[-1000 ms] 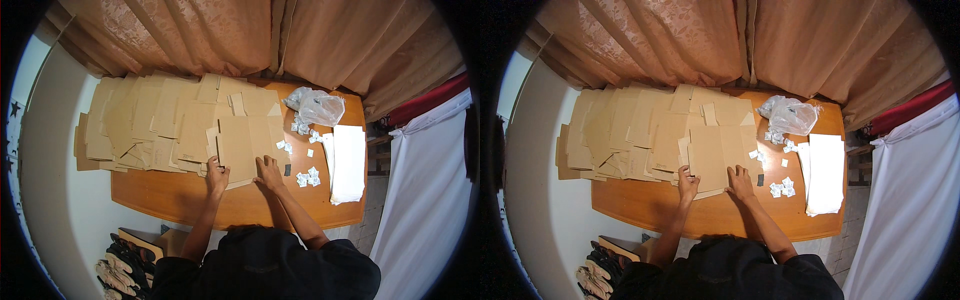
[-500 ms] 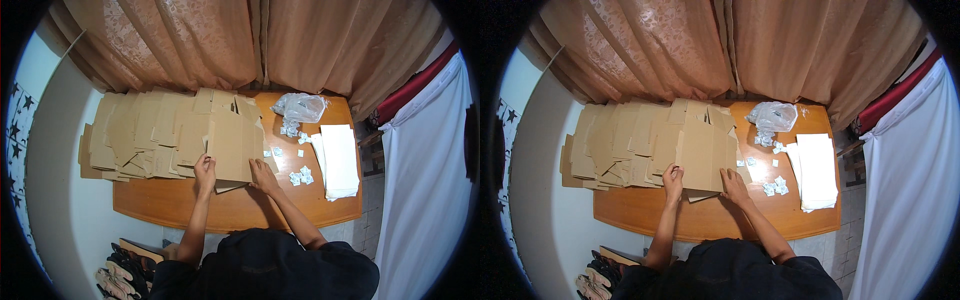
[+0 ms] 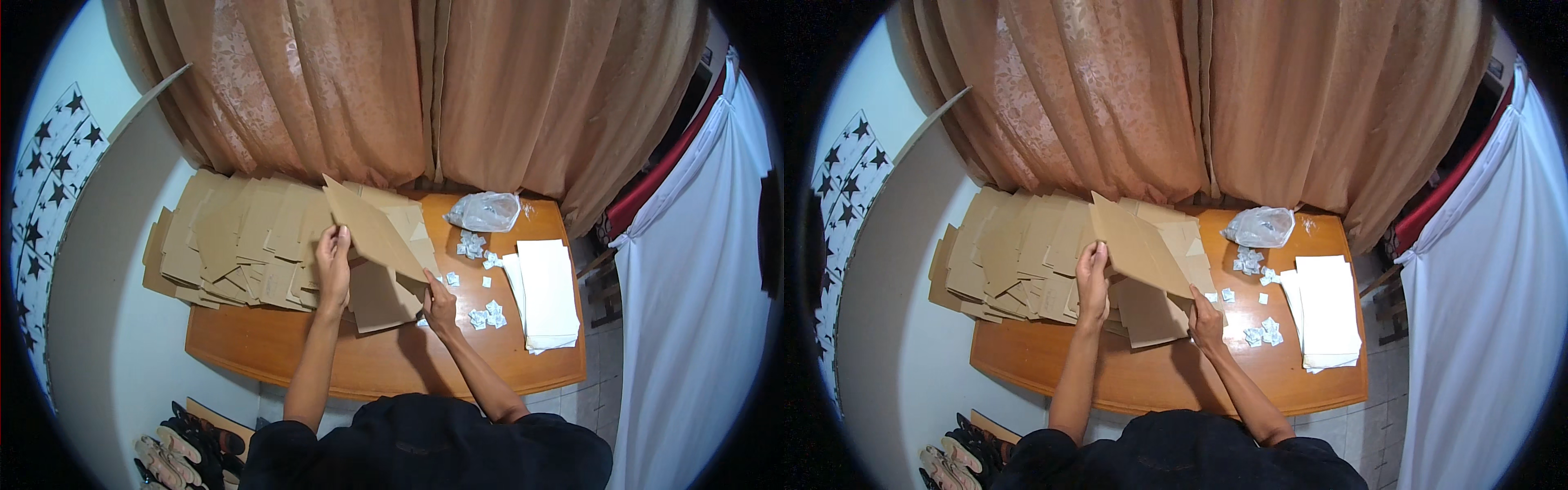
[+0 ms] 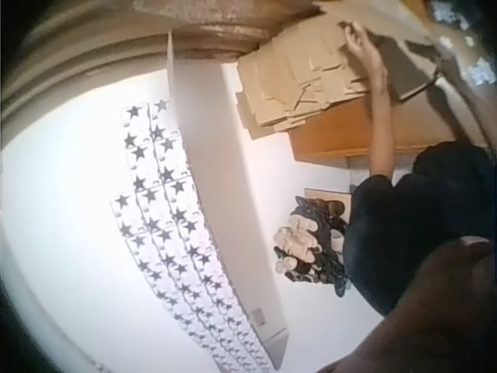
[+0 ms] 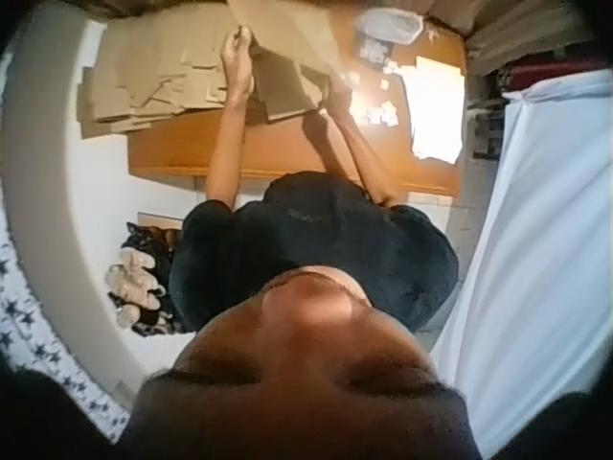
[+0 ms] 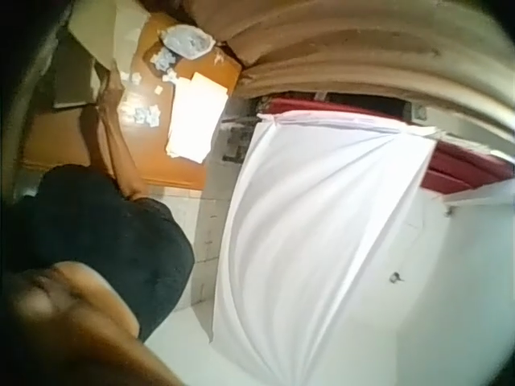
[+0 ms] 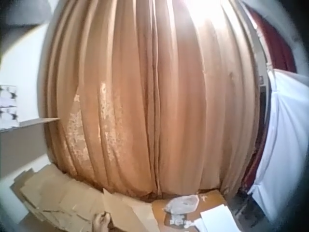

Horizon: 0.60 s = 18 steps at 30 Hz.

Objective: Assembling cardboard shoe boxes, adding wrapping paper and labels, then placing the finished boxes on a storage shelf.

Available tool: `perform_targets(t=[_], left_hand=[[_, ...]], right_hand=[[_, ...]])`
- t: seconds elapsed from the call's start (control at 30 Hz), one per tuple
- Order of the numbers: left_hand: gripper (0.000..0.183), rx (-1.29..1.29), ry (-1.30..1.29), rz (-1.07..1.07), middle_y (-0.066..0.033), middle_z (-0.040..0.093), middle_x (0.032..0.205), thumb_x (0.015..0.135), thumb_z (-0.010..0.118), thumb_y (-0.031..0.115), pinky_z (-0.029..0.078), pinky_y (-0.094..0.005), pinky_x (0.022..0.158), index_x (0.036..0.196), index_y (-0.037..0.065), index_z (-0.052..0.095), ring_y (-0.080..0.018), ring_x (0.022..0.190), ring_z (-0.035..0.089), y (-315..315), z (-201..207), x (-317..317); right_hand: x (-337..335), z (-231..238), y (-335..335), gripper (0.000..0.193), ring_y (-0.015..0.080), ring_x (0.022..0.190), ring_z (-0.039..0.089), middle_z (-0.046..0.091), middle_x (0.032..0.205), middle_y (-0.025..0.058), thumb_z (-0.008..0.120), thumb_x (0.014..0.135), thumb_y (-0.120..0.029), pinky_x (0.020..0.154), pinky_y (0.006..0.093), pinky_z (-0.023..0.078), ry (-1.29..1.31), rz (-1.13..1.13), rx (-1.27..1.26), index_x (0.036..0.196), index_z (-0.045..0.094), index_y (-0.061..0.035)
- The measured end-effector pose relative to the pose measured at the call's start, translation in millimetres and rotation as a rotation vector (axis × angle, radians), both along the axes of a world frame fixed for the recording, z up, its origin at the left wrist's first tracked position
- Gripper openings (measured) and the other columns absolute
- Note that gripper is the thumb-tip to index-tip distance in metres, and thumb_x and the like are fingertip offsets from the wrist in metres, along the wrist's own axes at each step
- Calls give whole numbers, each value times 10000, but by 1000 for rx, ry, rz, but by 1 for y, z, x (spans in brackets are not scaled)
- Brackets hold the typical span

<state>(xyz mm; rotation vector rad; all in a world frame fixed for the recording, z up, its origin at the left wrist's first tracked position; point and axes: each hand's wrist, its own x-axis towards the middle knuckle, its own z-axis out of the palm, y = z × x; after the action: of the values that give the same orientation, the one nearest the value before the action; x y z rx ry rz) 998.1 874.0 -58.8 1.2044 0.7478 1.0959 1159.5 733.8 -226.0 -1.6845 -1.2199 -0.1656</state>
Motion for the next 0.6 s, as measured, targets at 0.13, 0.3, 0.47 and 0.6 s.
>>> perform_targets(t=[0.13, 0.3, 0.47, 0.6], left_hand=[[456, 197, 172, -152, -89, 604, 1288, 1018, 547, 314, 491, -382, 977, 1383, 45, 509, -210, 1193, 578, -6, -4, 2], [790, 949, 753, -349, -141, 472, 1478, 811, 759, 213, 333, -478, 1165, 1511, 117, 404, -358, 1368, 452, -55, -22, -5], [713, 1056, 893, -291, -107, 440, 1528, 848, 669, 83, 301, -581, 1170, 1511, 149, 416, -302, 1425, 409, -64, -65, 3], [600, 1091, 662, -199, -129, 579, 1397, 843, 561, -63, 412, -518, 1109, 1416, 111, 539, -300, 1310, 544, -74, -68, 11]], right_hand=[[10, 52, -5, 214, 84, 616, 584, 617, 696, 81, 594, 991, -143, 556, 281, 489, 519, -21, -55, 1090, 699, 15], [40, 70, -19, 224, 81, 647, 601, 673, 731, 50, 612, 968, -146, 565, 277, 488, 660, 25, 80, 1037, 700, 49], [35, 108, -40, 215, 49, 661, 586, 668, 794, -3, 610, 971, -122, 567, 220, 481, 936, 166, 153, 1039, 706, 58], [41, 115, -60, 233, 51, 698, 584, 672, 831, 2, 606, 989, -155, 608, 221, 482, 970, 181, 162, 1045, 712, 44]])
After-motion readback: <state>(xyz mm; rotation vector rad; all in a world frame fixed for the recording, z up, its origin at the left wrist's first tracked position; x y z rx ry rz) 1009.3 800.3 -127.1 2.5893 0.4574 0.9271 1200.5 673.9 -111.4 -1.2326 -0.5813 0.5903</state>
